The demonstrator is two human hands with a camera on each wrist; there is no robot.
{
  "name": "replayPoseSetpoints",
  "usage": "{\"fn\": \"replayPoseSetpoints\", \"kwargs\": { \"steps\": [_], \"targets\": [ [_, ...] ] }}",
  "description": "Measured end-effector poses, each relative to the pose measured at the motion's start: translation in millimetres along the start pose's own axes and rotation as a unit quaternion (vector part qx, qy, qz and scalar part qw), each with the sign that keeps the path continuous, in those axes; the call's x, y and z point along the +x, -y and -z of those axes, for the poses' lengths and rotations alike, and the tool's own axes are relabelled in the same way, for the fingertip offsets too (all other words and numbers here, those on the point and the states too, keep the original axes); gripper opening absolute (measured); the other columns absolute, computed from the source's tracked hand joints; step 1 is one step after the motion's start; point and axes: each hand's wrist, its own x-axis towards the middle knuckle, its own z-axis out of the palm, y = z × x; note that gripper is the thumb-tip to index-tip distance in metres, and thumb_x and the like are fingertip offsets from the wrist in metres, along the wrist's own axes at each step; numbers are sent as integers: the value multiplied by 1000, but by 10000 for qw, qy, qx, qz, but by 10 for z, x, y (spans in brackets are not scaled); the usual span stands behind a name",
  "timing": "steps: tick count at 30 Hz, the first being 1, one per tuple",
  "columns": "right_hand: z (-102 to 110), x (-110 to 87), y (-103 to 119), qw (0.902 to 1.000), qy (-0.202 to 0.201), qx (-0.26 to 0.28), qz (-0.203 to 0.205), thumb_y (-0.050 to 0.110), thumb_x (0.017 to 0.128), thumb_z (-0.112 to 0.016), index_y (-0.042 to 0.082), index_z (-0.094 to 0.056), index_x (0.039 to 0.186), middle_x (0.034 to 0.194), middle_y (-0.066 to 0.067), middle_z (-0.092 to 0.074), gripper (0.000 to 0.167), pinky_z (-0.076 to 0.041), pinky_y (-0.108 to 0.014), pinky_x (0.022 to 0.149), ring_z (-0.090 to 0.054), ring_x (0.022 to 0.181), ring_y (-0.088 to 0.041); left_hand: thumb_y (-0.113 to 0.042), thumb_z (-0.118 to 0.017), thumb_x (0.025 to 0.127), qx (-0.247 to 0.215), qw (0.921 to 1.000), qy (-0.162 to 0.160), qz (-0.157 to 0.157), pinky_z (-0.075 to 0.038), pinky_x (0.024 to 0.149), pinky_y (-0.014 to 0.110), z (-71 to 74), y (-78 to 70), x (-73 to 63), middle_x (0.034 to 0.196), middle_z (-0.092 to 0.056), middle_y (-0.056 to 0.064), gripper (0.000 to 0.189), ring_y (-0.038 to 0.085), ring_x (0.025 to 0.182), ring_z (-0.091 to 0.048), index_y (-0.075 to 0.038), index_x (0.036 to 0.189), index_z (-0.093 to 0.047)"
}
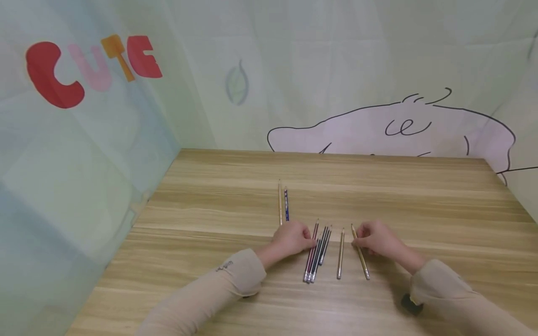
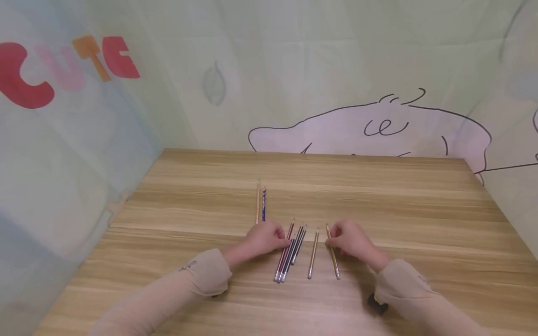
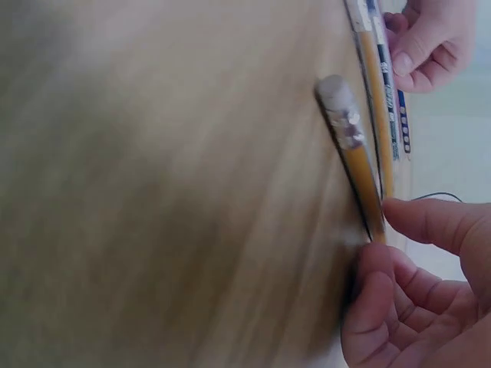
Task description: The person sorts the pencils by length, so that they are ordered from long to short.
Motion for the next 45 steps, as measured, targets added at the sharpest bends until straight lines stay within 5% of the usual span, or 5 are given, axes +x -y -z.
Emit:
{"fn": "replayPoseSetpoints", "kwargs": {
  "steps": [22,45],
  "targets": [
    [-82,-23,50,9974,-362,-603,-121,16,74,-66,5,-58,69,57,-2,-54,14,-40,-23,41,-46,44,-10,-31,-66,75,374,9992,-116,70,-31,40,18,-59,-71,-3,45,-42,-8,34,6,40,-37,-16,51,-48],
    [-100,-20,46,9975,-423,-559,-40,13,73,-64,3,-62,70,55,-1,-55,11,-40,-22,41,-48,43,-10,-34,-66,74,426,9987,-269,1,-27,38,17,-40,-49,-3,42,-39,-10,35,5,38,-34,-16,49,-49]
  ]
}}
